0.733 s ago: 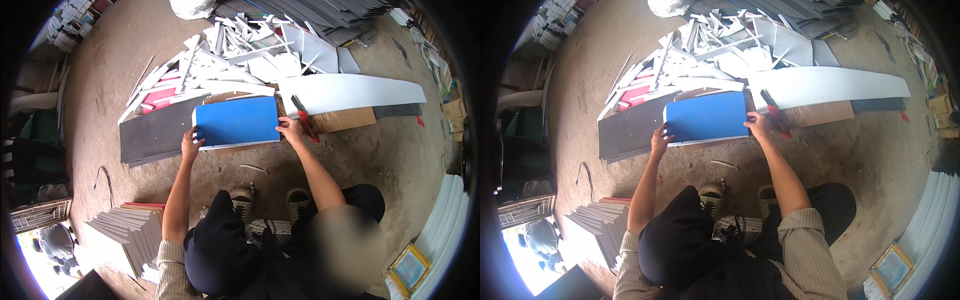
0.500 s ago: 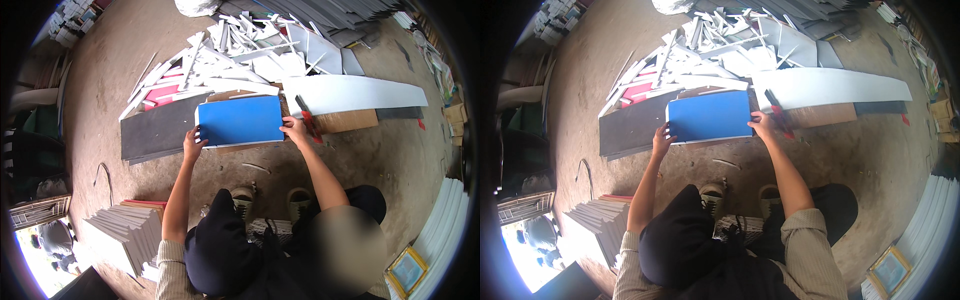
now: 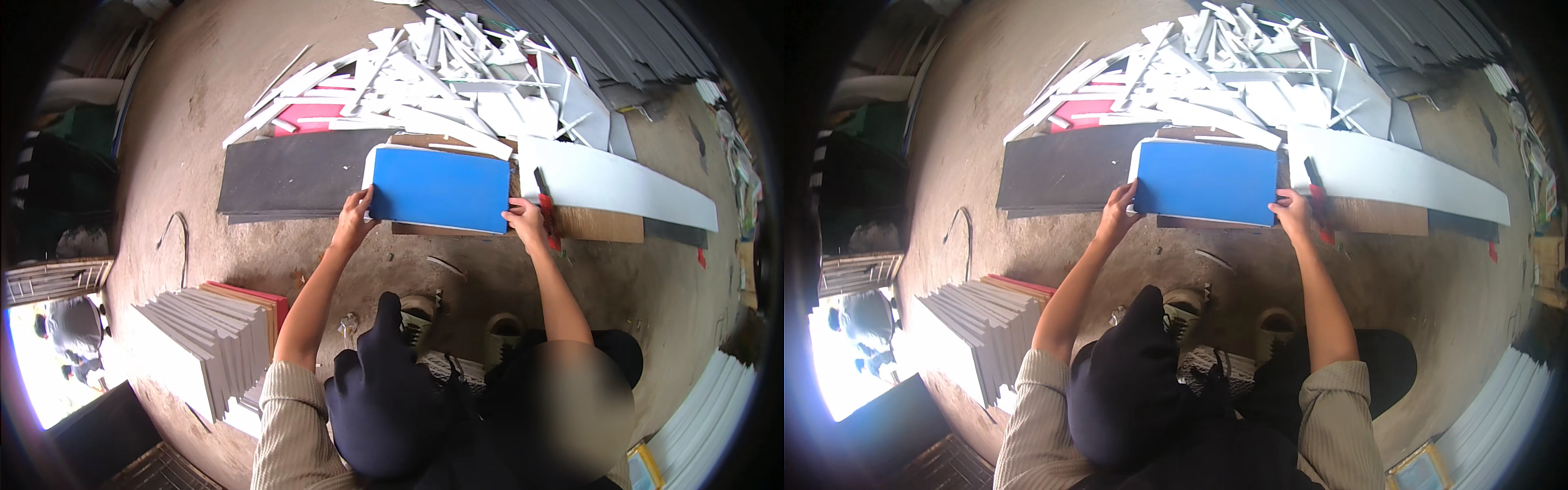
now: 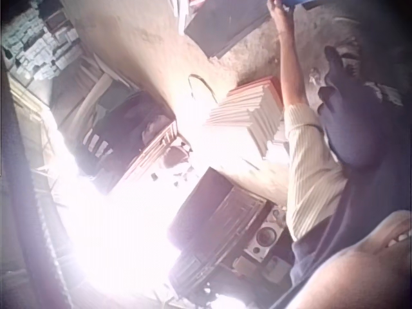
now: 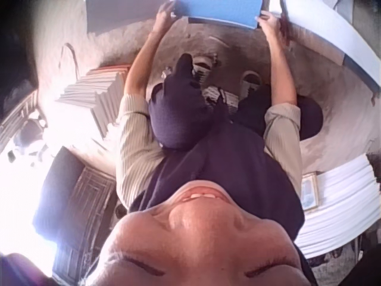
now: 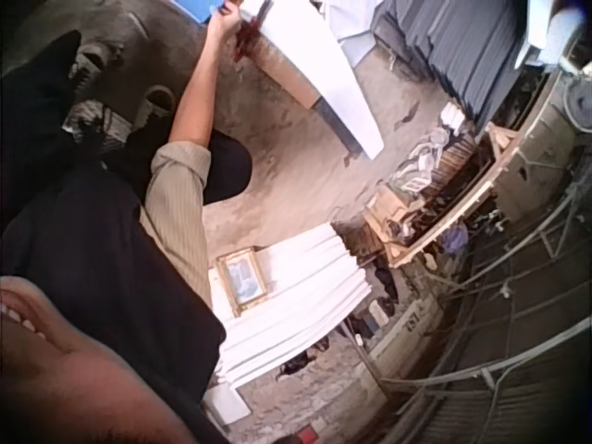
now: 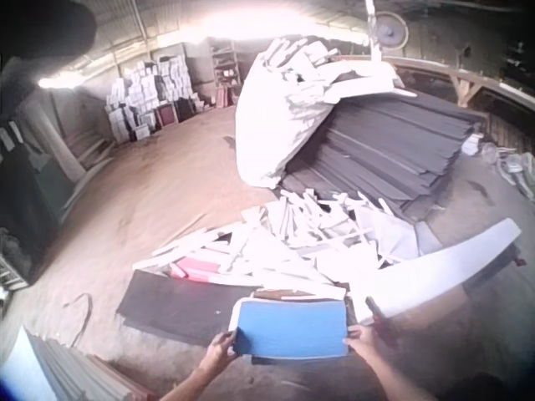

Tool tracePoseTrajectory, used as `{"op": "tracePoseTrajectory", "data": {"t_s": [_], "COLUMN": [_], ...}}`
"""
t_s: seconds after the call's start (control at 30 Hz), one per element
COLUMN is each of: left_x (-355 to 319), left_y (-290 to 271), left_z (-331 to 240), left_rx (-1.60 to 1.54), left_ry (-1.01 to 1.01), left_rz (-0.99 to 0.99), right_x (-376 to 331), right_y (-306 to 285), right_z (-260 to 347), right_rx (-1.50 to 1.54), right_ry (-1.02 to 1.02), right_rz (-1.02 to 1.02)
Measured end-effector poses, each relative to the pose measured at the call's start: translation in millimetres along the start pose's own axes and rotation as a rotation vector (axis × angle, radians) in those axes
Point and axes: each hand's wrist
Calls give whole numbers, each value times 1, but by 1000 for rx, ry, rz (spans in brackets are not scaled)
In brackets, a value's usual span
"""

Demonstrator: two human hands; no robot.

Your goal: The person sits on the floor and uses a utility knife to cut white and blue foam sheets into smaller rectangular pieces. They repeatedly align the sheets, score the edges, and separate the cut sections, stacking the finished pieces nearby.

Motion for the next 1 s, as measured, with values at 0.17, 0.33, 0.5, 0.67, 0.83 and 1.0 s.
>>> {"op": "tracePoseTrajectory", "data": {"t_s": [0.17,0.33,0.5,0.67,0.83,1.0], "left_x": [3,4,1,3,3,2], "left_y": [-6,-5,-5,-4,-3,-2], "left_z": [-4,-1,2,-1,3,4], "left_rx": [73,15,7,7,14,-21], "left_ry": [16,-20,-72,-45,-49,-135], "left_rz": [-6,-11,-6,4,11,17], "right_x": [-1,2,1,2,2,4], "right_y": [-3,-5,-1,-4,-4,4], "right_z": [5,7,22,30,26,26], "right_rx": [41,23,-68,-86,-53,-190], "right_ry": [23,35,145,173,164,49], "right_rz": [-20,-1,52,57,65,4]}}
Point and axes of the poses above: each hand's wrist, its own x-axis towards the middle knuckle, its own y-axis out of the palm, z = x × y, and after that the axes turned 5 degrees about -y, right-handed
